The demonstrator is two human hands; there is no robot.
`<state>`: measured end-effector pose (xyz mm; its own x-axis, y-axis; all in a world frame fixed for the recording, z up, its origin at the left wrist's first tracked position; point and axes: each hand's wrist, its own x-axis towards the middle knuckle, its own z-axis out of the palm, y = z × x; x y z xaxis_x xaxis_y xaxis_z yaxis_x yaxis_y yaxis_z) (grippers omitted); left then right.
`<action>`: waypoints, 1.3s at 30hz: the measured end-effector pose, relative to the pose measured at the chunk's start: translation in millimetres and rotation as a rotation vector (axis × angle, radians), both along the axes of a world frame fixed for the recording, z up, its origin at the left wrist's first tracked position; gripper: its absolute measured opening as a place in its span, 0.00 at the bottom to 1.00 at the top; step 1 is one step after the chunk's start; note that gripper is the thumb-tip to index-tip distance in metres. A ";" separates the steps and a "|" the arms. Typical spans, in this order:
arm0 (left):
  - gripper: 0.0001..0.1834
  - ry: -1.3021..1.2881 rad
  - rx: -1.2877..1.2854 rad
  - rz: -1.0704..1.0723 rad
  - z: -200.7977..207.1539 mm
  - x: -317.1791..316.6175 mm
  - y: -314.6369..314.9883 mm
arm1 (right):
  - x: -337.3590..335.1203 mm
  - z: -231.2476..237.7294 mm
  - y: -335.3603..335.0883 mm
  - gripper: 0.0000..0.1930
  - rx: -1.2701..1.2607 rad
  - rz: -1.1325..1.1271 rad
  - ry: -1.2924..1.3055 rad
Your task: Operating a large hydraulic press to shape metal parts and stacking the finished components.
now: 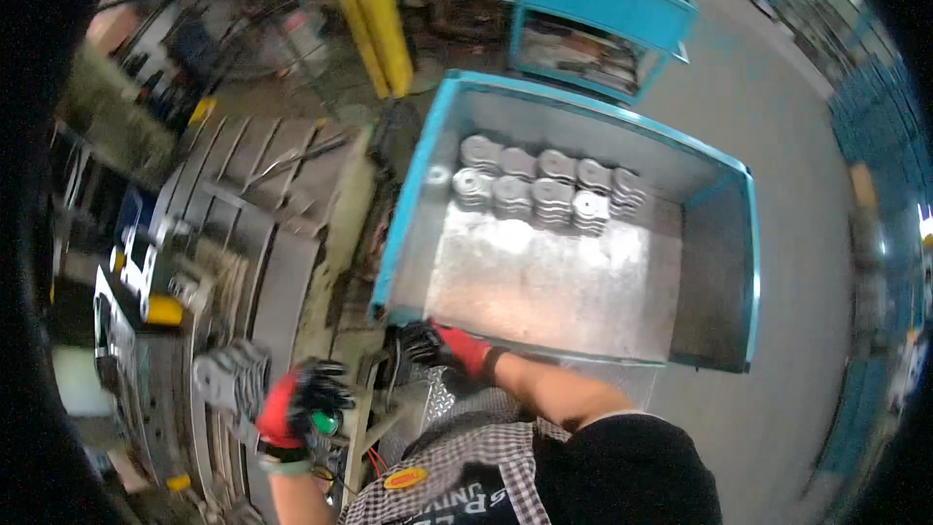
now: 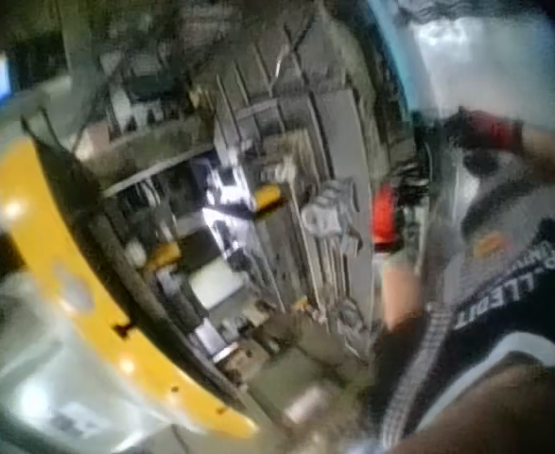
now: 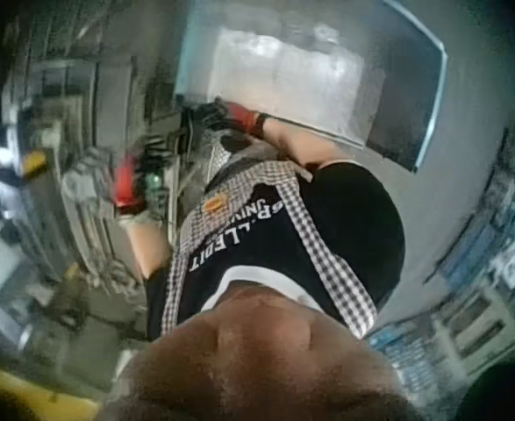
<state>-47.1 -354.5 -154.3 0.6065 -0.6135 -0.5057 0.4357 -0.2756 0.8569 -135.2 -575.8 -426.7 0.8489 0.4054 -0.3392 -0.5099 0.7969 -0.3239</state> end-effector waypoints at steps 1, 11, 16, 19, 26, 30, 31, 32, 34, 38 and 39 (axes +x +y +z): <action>0.21 0.124 -0.080 -0.051 -19.6 -3.8 -29.7 | -12.6 12.4 -29.6 0.28 -0.077 -0.087 0.009; 0.23 0.544 -0.185 -0.510 -228.5 -91.2 -322.7 | -204.5 -182.2 -333.6 0.35 -0.638 -0.832 0.282; 0.25 0.851 -0.022 -0.110 -335.7 -111.0 -451.7 | -183.5 -169.6 -456.4 0.34 -0.619 -1.002 0.587; 0.28 0.892 0.083 -0.031 -386.5 -110.1 -548.0 | -175.7 -202.6 -516.9 0.32 -0.619 -1.061 0.594; 0.47 0.969 0.099 0.141 -442.7 -107.6 -698.8 | -148.3 -298.0 -609.8 0.32 -0.657 -0.972 0.526; 0.48 0.933 0.110 0.121 -477.2 -89.6 -731.5 | -108.8 -300.8 -618.9 0.32 -0.868 -0.835 0.422; 0.47 0.931 0.129 0.136 -489.5 -84.1 -735.1 | -95.3 -286.5 -617.8 0.32 -0.833 -0.817 0.402; 0.47 0.940 0.152 0.129 -496.9 -86.1 -741.3 | -95.0 -287.2 -625.0 0.33 -0.795 -0.776 0.464; 0.44 0.855 0.095 0.033 -509.3 -87.1 -746.7 | -93.7 -287.1 -636.1 0.34 -0.717 -0.690 0.581; 0.30 0.731 0.128 0.137 -515.8 -96.6 -751.7 | -106.8 -304.0 -633.6 0.33 -1.069 -0.585 0.448; 0.30 0.665 0.054 0.046 -526.2 -104.4 -748.4 | -117.0 -323.1 -639.2 0.31 -1.085 -0.642 0.387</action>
